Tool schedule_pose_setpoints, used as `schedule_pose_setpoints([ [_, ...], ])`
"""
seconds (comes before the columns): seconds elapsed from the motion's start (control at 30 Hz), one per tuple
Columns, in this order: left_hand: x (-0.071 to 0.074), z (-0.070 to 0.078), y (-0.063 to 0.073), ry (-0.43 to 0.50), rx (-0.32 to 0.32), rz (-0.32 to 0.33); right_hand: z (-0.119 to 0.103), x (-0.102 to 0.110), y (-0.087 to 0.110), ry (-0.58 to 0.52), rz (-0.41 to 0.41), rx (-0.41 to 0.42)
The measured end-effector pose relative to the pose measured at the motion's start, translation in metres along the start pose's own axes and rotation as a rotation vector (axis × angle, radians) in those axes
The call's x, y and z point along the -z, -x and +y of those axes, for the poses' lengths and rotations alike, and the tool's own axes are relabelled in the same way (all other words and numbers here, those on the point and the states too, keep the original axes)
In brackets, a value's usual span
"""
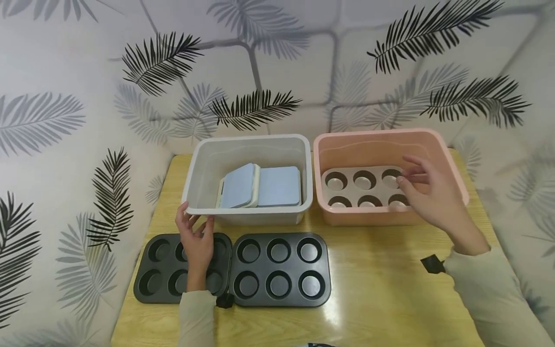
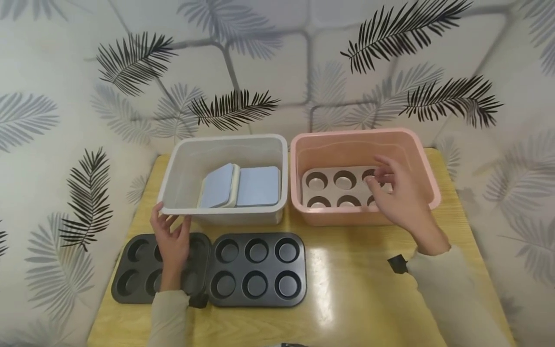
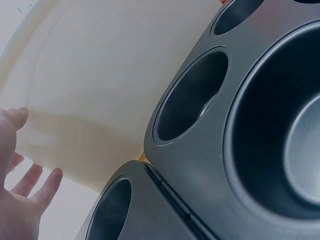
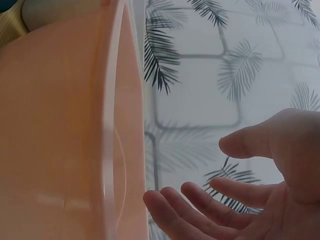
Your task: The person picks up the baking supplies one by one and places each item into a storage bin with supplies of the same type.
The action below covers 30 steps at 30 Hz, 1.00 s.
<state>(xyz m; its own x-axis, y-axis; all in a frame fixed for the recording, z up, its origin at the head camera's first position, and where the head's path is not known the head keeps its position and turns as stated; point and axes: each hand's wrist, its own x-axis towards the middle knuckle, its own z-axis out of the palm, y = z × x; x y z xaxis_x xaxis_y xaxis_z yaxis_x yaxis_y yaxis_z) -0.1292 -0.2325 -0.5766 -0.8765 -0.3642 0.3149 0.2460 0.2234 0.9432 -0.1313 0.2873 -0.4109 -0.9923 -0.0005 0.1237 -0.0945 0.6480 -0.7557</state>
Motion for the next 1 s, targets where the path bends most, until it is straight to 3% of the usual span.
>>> schedule_pose_setpoints([
  [0.3,0.0,0.002,0.003,-0.024,0.015,-0.007,0.027,0.02,0.011,0.063,0.107,-0.093],
  [0.5,0.004,0.003,0.001,-0.052,0.002,-0.01,0.044,0.029,0.016,0.16,0.204,-0.127],
  [0.87,0.012,0.005,0.002,-0.128,0.041,-0.034,0.068,0.039,0.029,0.158,0.245,-0.193],
  [1.0,0.012,0.007,0.004,-0.155,0.041,-0.028,0.073,0.041,0.031,0.2,0.251,-0.263],
])
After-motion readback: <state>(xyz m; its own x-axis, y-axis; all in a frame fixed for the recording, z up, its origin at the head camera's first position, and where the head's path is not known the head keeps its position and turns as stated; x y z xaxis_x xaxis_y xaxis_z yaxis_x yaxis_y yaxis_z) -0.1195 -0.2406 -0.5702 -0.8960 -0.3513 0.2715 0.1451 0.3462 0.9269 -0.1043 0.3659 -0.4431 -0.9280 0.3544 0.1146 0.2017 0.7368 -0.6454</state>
